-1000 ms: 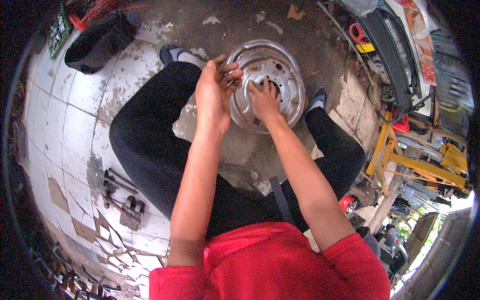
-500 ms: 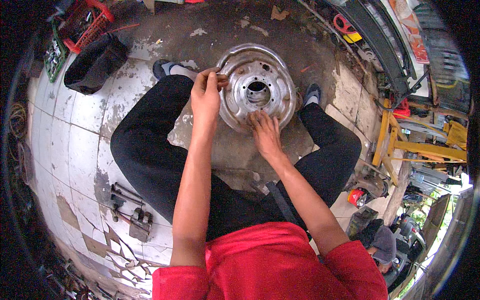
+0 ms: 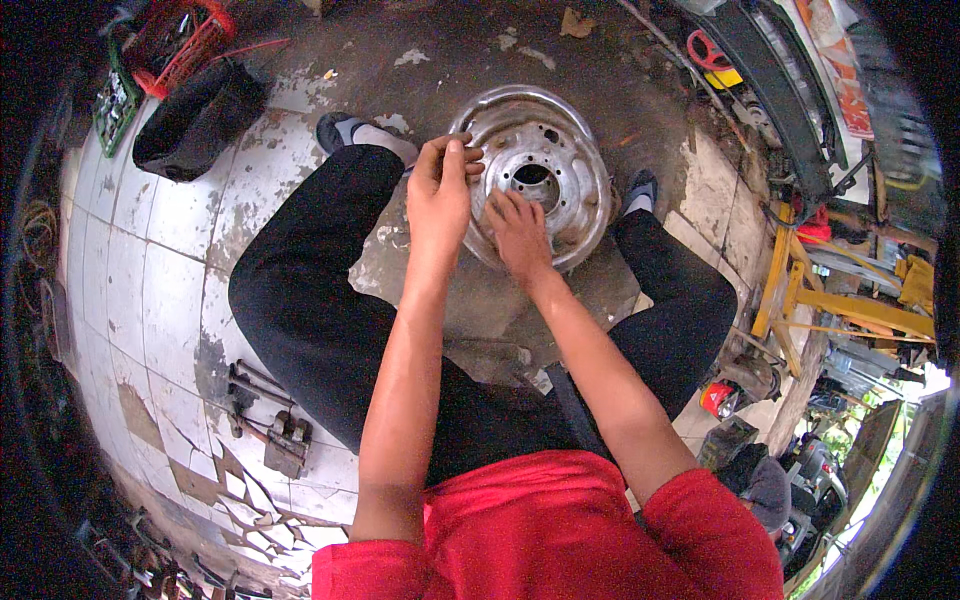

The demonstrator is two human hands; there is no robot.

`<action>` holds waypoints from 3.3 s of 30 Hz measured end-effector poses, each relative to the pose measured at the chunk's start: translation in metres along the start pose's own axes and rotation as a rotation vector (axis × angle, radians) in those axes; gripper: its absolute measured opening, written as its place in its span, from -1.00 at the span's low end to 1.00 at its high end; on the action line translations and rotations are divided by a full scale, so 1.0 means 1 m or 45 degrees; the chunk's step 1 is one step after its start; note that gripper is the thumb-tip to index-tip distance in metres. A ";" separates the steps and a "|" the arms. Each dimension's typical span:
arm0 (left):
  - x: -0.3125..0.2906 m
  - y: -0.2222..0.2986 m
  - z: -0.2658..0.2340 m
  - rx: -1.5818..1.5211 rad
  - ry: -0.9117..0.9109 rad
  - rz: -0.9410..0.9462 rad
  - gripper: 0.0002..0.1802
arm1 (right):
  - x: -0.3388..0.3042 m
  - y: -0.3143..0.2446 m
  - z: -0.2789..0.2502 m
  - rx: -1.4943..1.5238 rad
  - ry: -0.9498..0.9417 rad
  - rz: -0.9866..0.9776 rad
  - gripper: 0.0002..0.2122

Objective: The person scrubs a metal wheel rim with a small abrasive pad, rotating the rim to reach different areas. The person works on the inner and outer surfaces of the rim while seated on the floor.

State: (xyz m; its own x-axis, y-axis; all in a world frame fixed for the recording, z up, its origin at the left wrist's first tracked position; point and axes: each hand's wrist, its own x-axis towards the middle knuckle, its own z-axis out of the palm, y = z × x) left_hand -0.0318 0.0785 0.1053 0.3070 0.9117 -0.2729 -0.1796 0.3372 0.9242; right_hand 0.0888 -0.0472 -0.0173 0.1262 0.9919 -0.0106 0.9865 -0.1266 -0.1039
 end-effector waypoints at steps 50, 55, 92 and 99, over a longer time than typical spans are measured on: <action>0.009 -0.052 -0.001 0.685 -0.065 0.093 -0.71 | -0.003 0.002 0.000 0.058 -0.153 0.218 -0.52; 0.009 -0.045 -0.002 0.467 0.098 0.178 -0.73 | -0.022 -0.009 0.001 -0.026 -0.274 0.287 -0.50; 0.016 -0.059 -0.003 0.158 -0.052 0.017 -0.72 | 0.031 -0.013 -0.027 -0.136 -0.698 0.542 -0.37; 0.017 -0.057 -0.004 0.227 -0.079 0.041 -0.73 | 0.037 -0.015 -0.026 -0.123 -0.681 0.536 -0.40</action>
State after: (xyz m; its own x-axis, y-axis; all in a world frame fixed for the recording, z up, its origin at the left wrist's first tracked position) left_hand -0.0203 0.0760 0.0465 0.3618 0.9033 -0.2306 -0.0237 0.2562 0.9663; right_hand 0.0813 -0.0083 0.0097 0.4566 0.7199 -0.5227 0.8727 -0.4766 0.1059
